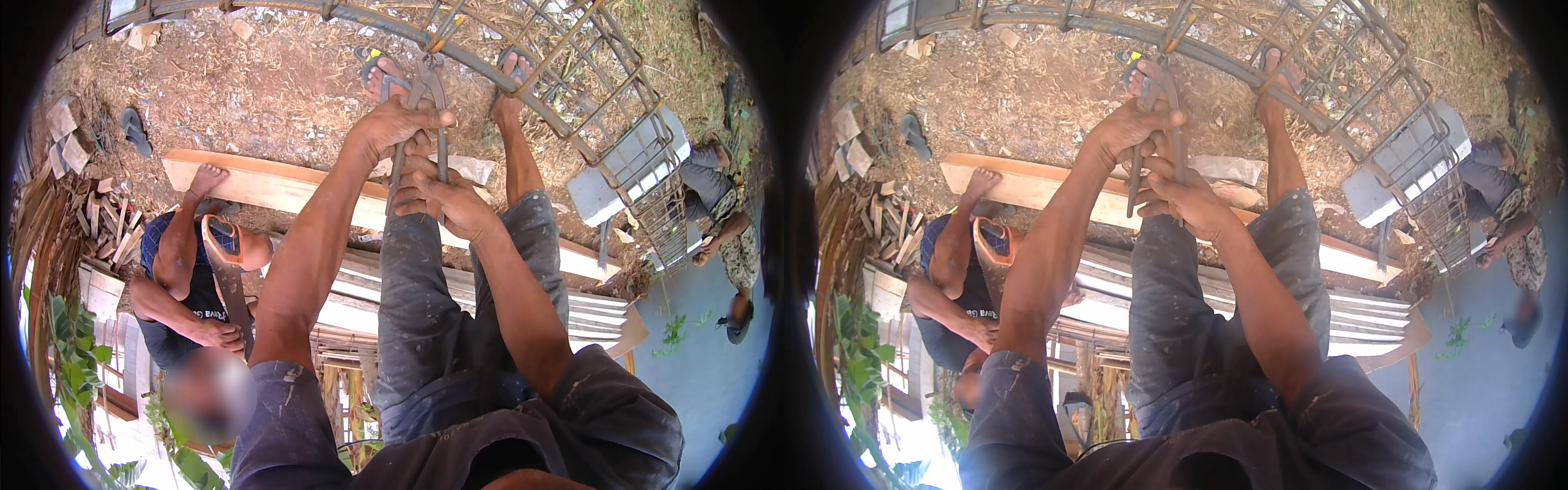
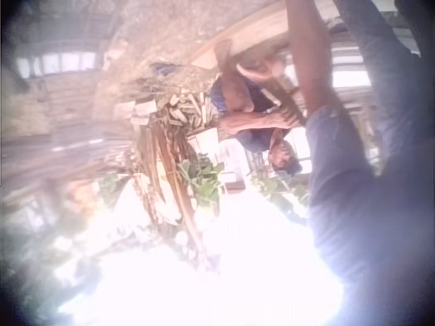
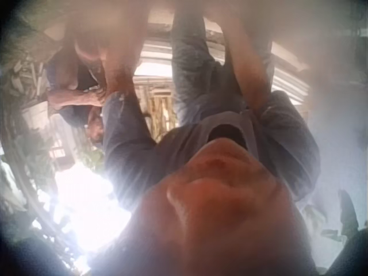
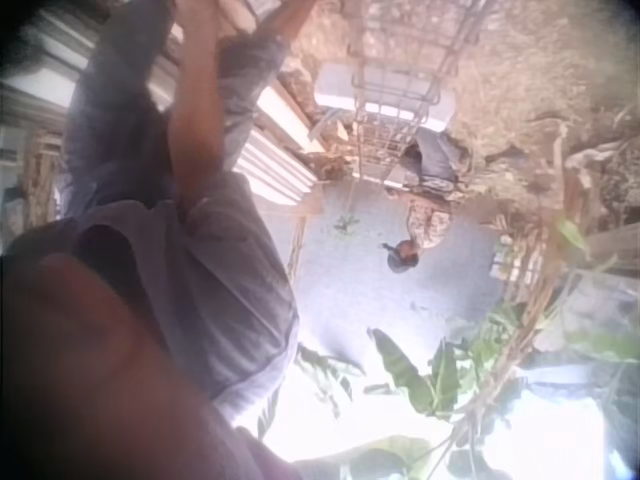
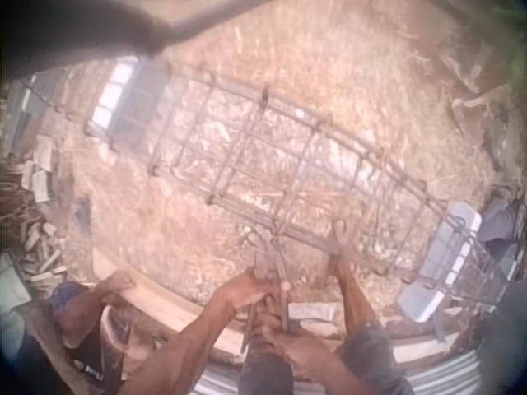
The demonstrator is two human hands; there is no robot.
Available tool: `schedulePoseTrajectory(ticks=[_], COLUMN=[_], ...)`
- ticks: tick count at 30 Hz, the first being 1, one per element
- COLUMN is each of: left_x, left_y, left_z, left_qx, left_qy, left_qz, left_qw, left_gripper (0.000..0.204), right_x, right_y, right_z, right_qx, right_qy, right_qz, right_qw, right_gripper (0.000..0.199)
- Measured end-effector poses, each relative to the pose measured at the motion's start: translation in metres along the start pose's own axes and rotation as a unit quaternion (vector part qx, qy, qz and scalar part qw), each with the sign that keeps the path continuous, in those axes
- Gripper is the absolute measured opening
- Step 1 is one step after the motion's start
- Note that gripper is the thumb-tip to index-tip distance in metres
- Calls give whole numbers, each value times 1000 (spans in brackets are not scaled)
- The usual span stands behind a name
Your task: The person uses pliers to twist wire ties at intersections of a metal grid frame laid on the ground. Another person is nearby working with wood. The camera wearer repeatedly bends and secures wire ties across multiple grid joints.
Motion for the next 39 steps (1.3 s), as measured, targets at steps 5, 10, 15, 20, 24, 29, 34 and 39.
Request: schedulePoseTrajectory(ticks=[5, 10, 15, 20, 24, 29, 34, 39], left_x=[12, -4, 1, 27, 15, 13, 10, 2], left_y=[0, -23, -35, -53, -66, -71, -68, -77], left_z=[8, -12, -4, 31, 22, 5, 11, -4], left_qx=[-43, -2, -112, -332, -396, -429, -492, -514], left_qy=[-18, -26, -19, -89, -81, -104, -32, 30], left_qz=[1, -91, -39, 183, 200, 223, 268, 300], left_qw=[999, 996, 993, 921, 892, 869, 828, 803], left_gripper=[82, 44, 32, 37, 36, 32, 29, 31], right_x=[-18, -30, -29, -47, -60, -90, -104, -74], right_y=[-11, 10, 30, 9, 0, 28, 32, 13], right_z=[13, 31, 39, 43, 51, 92, 109, 81], right_qx=[-55, -59, -12, -368, -439, -396, -328, -202], right_qy=[37, 33, 37, 295, 189, 215, 135, 44], right_qz=[50, -16, -10, -460, -445, -265, -189, -304], right_qw=[997, 998, 999, 752, 758, 852, 916, 930], right_gripper=[33, 35, 34, 54, 64, 22, 8, 11])
Point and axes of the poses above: each hand's wrist, its own z-axis towards the middle knuckle, its own y-axis out of the back of the hand, x = y × z, the point moved 1 cm from there along z, towards the middle knuckle, and after that the axes turned 1 degree about y, right-handed, at the moved point
